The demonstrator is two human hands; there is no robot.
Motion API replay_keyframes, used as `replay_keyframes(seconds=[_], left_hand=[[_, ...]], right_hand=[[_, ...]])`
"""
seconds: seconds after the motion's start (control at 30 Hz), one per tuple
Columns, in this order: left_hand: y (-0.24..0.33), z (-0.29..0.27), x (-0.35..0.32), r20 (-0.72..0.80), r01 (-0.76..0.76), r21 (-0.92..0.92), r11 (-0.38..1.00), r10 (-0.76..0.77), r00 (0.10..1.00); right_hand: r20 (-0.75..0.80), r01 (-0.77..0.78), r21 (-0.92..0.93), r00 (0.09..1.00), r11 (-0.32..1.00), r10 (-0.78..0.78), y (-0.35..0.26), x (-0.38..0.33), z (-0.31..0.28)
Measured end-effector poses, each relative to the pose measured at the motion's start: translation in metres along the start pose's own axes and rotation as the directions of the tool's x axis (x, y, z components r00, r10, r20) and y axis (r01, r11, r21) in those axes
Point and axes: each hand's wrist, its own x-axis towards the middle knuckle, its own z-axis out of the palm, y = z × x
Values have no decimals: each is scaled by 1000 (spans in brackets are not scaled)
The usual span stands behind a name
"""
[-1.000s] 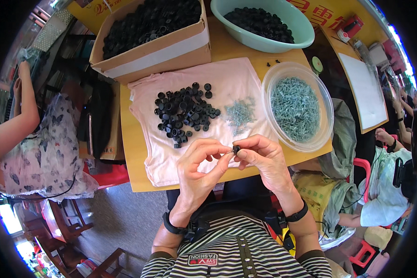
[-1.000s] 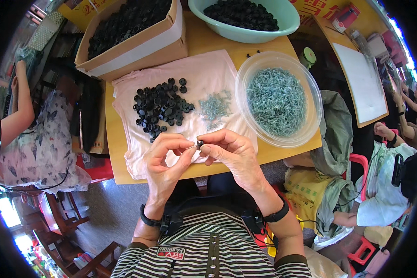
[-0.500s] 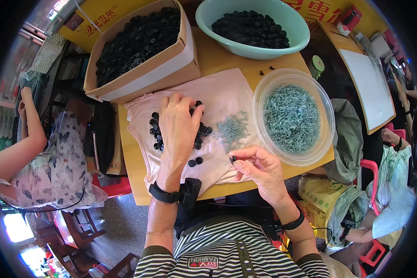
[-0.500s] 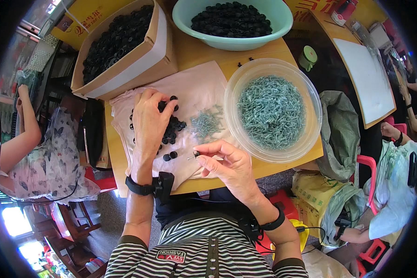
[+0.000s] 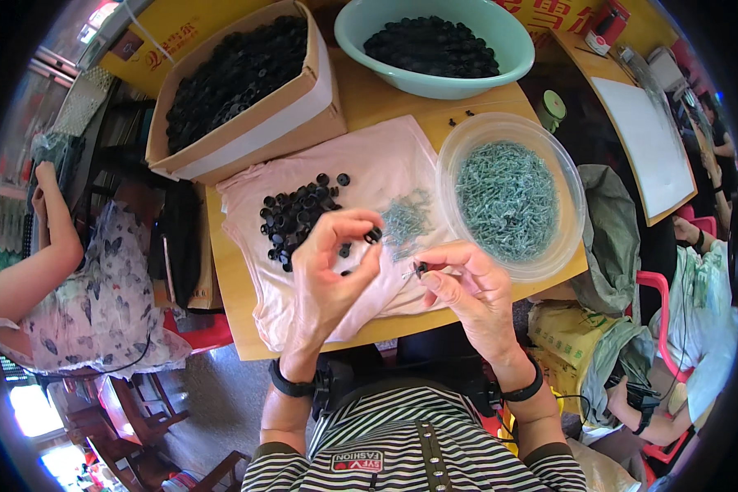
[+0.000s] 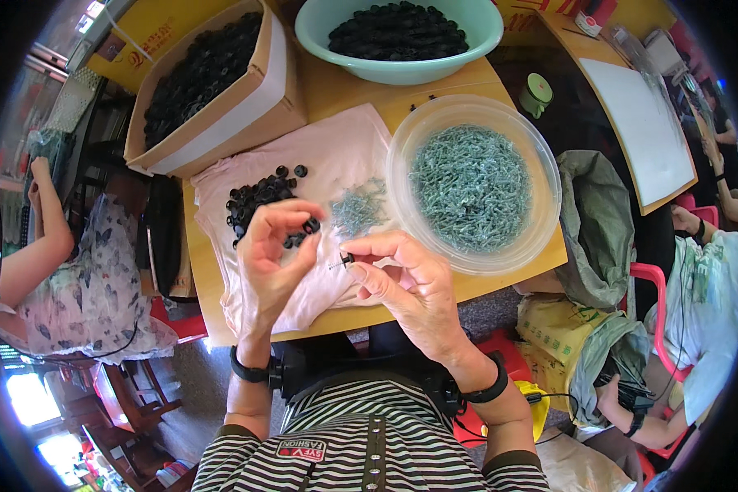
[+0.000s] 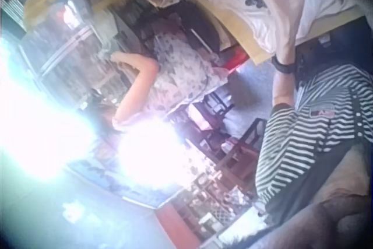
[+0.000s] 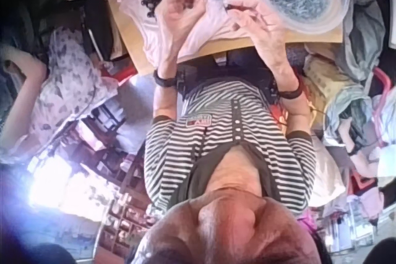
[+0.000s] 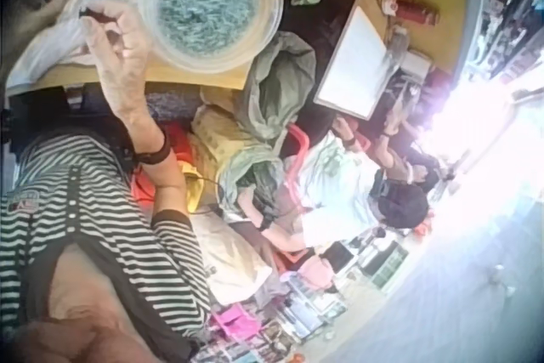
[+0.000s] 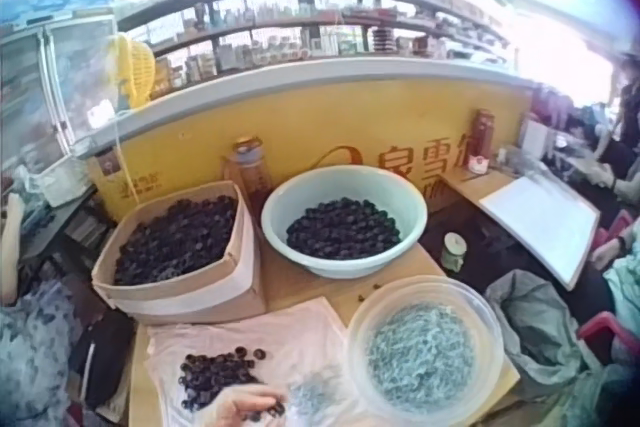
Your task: The person assembles components by hand by picking up a black plastic cap and a metal screw, then inserting the screw into the cap. This process is repeated multiple times, with the assembled parts being placed onto a pink cloth.
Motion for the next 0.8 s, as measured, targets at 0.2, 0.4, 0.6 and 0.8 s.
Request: replay_keyframes(seconds=[0.2, 0.4, 0.6, 0.8], left_hand=[[11, -1, -43, 46, 62, -211, 975, -54, 998], [17, 0, -67, -91, 82, -376, 923, -125, 988], [21, -2, -77, -103, -17, -458, 889, -34, 994], [22, -3, -82, -105, 27, -489, 872, -89, 991]], right_hand=[[116, 178, -265, 982, 948, -152, -8, -9, 20], [101, 84, -112, 992, 990, -73, -3, -20, 30], [152, 26, 15, 988, 1000, -28, -2, -24, 32], [110, -136, 176, 987, 975, 117, 0, -23, 28]])
